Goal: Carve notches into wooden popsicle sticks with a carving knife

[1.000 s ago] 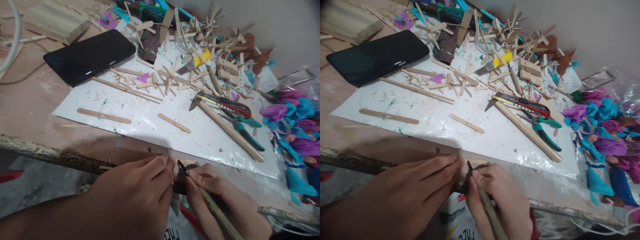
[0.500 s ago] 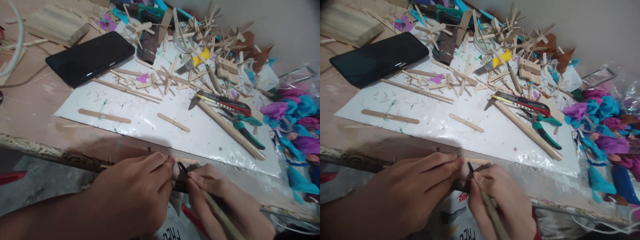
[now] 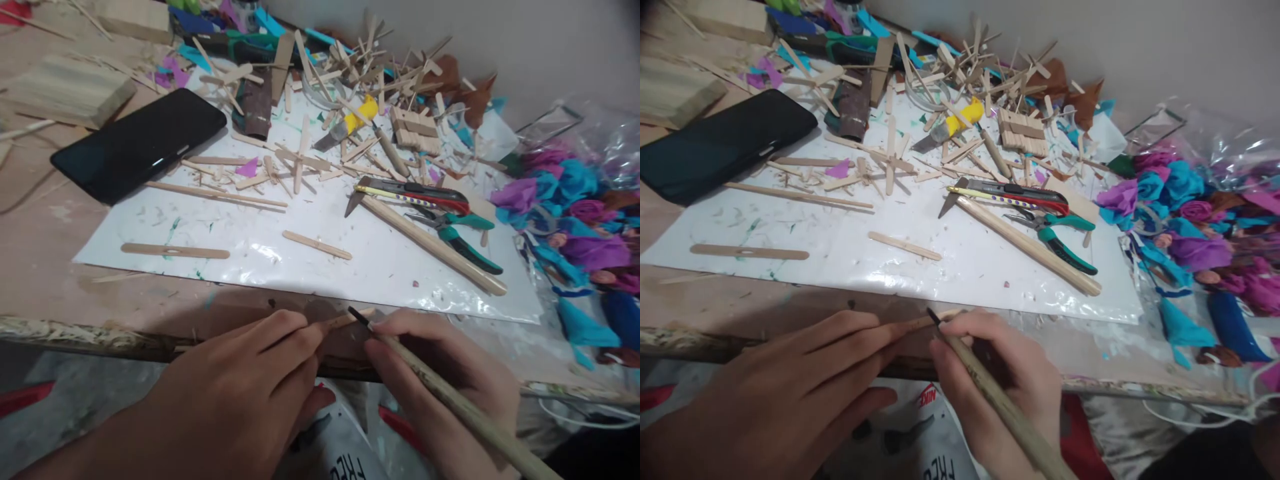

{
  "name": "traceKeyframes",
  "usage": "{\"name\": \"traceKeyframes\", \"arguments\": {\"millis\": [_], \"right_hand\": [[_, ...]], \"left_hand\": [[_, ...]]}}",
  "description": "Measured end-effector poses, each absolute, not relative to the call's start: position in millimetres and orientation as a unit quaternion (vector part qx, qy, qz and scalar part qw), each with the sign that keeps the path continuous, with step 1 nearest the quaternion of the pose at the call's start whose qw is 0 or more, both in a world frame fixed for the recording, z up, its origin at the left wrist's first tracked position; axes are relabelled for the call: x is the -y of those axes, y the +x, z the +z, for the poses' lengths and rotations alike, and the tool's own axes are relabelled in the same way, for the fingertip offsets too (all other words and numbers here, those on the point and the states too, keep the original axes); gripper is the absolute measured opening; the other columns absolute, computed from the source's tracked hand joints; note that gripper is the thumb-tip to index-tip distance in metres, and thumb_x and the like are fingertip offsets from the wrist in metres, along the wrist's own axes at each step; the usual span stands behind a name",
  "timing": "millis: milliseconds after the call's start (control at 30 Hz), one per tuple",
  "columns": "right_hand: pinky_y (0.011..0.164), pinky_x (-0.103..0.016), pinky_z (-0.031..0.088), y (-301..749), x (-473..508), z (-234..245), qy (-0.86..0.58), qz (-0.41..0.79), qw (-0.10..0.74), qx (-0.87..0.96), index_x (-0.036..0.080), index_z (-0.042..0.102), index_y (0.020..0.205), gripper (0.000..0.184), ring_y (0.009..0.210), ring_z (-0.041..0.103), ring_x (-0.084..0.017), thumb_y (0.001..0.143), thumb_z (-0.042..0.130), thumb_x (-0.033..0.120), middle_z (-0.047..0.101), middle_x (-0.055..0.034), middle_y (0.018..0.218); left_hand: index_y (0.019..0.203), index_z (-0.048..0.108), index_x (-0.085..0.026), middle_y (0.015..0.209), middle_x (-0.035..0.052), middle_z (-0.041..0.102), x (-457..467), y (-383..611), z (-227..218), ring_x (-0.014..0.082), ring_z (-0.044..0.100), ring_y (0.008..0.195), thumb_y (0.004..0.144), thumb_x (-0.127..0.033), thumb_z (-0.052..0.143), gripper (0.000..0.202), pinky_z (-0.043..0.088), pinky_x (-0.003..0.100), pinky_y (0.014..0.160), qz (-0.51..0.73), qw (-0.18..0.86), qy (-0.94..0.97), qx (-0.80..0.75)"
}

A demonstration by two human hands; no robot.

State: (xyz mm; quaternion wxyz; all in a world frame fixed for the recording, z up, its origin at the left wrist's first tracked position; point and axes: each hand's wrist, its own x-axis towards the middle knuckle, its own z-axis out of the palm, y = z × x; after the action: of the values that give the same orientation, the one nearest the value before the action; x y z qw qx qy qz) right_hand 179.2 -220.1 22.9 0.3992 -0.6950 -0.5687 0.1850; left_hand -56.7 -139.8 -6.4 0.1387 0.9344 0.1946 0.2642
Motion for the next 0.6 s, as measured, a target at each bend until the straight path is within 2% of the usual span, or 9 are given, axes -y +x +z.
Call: {"name": "traceKeyframes", "arguments": {"millis": [167,267,367,467,533,600], "right_hand": [[0.069,-0.016,0.062,183.4,215.5,22.2,-0.656,0.245,0.44,0.562,0.033,0.086,0.107,0.023,0.082,0.078,-0.013,0.099,0.082,0.012,0.083,0.0022,0.096],[0.076,-0.019,0.064,186.6,215.0,26.3,-0.643,0.282,0.453,0.55,0.034,0.089,0.105,0.02,0.09,0.077,-0.014,0.104,0.079,0.017,0.082,0.0003,0.102],[0.071,-0.019,0.065,192.4,212.5,31.4,-0.643,0.311,0.454,0.533,0.036,0.091,0.107,0.015,0.08,0.077,-0.014,0.105,0.081,0.025,0.083,0.0007,0.097],[0.057,-0.018,0.062,200.7,206.3,34.5,-0.67,0.332,0.415,0.518,0.037,0.093,0.109,0.01,0.066,0.078,-0.015,0.1,0.089,0.033,0.087,0.0001,0.09],[0.052,-0.017,0.061,204.6,201.0,34.9,-0.681,0.348,0.396,0.508,0.034,0.093,0.104,0.009,0.06,0.078,-0.015,0.095,0.094,0.035,0.086,-0.0003,0.083],[0.056,-0.015,0.062,204.9,196.7,34.2,-0.681,0.362,0.396,0.498,0.033,0.094,0.097,0.009,0.065,0.08,-0.015,0.09,0.098,0.036,0.087,-0.0004,0.083]], "left_hand": [[0.122,0.081,-0.017,0.123,0.0006,0.082,135.5,-59.5,-5.0,0.0185,0.072,0.114,0.121,-0.015,0.051,0.03,0.057,0.033,0.108,0.269,0.207,0.919,-0.198],[0.116,0.08,-0.018,0.111,0.0011,0.079,133.7,-54.7,-2.8,0.0195,0.07,0.101,0.117,-0.01,0.054,0.027,0.059,0.037,0.094,0.28,0.223,0.899,-0.254],[0.114,0.08,-0.018,0.101,0.0027,0.075,130.9,-48.0,-0.8,0.0219,0.068,0.093,0.114,-0.01,0.058,0.023,0.059,0.041,0.086,0.277,0.235,0.888,-0.282],[0.11,0.079,-0.018,0.101,0.0046,0.073,126.4,-45.1,0.4,0.0236,0.067,0.093,0.112,-0.006,0.053,0.029,0.059,0.042,0.084,0.235,0.25,0.9,-0.27],[0.106,0.078,-0.017,0.104,0.0055,0.073,123.8,-45.7,1.4,0.0239,0.067,0.095,0.109,-0.002,0.05,0.032,0.06,0.042,0.086,0.217,0.254,0.906,-0.262],[0.102,0.077,-0.017,0.105,0.0061,0.074,122.5,-47.1,2.6,0.0242,0.068,0.098,0.109,-0.001,0.049,0.033,0.061,0.041,0.091,0.218,0.244,0.908,-0.262]]}}
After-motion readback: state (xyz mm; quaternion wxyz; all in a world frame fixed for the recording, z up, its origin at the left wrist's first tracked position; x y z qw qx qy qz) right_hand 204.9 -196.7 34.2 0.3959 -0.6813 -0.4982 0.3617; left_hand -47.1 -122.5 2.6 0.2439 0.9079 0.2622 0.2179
